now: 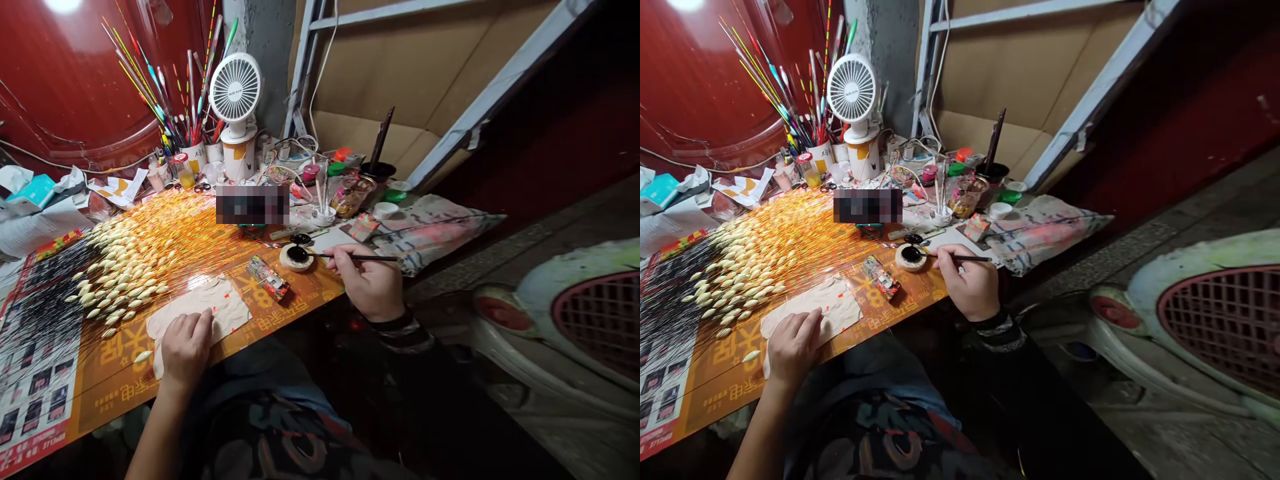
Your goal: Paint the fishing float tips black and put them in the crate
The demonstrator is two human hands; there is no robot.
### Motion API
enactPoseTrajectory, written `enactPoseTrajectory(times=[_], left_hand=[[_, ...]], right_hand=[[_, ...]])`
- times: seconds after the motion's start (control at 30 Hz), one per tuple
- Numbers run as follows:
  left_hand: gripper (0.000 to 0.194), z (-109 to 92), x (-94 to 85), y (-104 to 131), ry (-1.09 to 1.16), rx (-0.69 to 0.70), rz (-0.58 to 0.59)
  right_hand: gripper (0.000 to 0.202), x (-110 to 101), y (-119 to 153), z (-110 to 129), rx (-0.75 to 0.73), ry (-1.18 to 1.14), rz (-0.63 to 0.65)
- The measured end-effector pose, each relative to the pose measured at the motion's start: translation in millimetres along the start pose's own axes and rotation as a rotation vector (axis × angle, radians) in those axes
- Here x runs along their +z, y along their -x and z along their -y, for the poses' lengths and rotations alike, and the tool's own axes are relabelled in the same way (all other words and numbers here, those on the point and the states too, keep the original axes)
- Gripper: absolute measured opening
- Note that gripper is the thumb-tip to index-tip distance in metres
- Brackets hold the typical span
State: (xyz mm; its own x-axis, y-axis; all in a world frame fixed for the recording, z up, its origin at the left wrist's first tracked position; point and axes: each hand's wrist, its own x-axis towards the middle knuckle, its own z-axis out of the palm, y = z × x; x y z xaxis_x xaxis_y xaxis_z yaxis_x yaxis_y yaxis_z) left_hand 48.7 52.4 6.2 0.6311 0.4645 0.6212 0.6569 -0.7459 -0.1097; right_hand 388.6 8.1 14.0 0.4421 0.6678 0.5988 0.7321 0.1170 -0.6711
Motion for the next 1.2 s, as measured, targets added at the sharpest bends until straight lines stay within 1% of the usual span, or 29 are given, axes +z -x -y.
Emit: enactPoseTrajectory(times=[0.27,0.43,0.67,0.9,1.07,1.2], left_hand=[[0.024,1.0,-0.6,-0.3,0.009,0.007,-0.001],[0.023,1.3,-0.3,-0.1,0.012,0.002,-0.001],[0.023,0.7,0.2,-0.3,0.017,0.0,0.0],[0.024,0.1,-0.4,-0.5,0.019,-0.001,0.005],[0.025,0.2,-0.2,-0.3,0.009,0.0,0.002],[0.024,0.5,0.2,-0.7,0.012,0.002,-0.003]], right_hand=[[0.033,4.7,-4.8,-6.0,-0.034,0.017,0.0],[0.029,11.3,-8.3,-9.5,-0.019,-0.014,0.068],[0.023,18.0,-10.5,-13.2,-0.004,-0.005,0.101],[0.025,12.2,-3.1,-11.9,0.038,-0.029,0.101],[0.027,7.0,5.7,-17.3,0.064,-0.086,0.132],[0.028,2.0,9.5,-22.1,0.078,-0.11,0.128]])
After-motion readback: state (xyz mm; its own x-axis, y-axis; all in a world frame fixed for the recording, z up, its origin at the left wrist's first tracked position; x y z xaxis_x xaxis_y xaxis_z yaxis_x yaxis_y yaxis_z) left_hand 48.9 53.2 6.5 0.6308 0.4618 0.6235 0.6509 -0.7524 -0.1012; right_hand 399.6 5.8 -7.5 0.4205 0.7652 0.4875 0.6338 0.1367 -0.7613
